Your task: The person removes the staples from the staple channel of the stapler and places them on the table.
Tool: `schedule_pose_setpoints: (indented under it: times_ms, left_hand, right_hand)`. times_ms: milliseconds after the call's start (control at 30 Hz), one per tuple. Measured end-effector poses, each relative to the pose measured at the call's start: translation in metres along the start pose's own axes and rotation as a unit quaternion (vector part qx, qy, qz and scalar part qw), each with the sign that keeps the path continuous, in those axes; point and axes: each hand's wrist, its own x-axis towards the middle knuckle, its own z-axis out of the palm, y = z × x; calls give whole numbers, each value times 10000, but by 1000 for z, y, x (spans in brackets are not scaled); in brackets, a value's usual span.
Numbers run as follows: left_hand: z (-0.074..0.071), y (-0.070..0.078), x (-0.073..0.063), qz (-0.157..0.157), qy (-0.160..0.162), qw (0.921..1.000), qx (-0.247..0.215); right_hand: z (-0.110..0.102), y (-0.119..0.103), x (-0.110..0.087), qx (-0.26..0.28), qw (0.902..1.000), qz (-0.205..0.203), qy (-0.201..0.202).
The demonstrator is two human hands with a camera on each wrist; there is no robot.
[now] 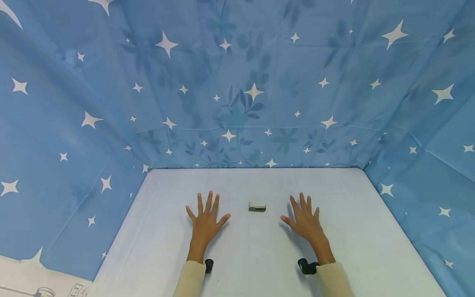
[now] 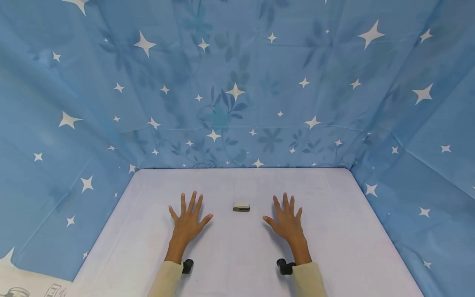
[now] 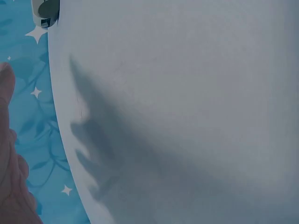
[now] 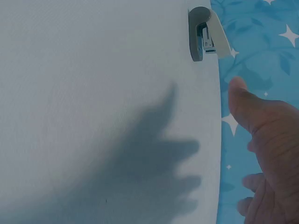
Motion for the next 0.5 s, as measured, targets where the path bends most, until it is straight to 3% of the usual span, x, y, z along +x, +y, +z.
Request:
schedule_pose_setpoints:
  times_ms: [167,300,500]
  left_hand:
    - [3,6,4,23,-46,10000,-28]
    - [6,12,7,-85,-291,9993,-238]
    - [12,20,7,-180,-453,9971,-577]
  right_hand:
    - [7,-6,9,522,9980,27,-346]
    - [18,-13,18,1114,9921,70,-566]
    - [37,-22,27,1572,9868,-75,-382]
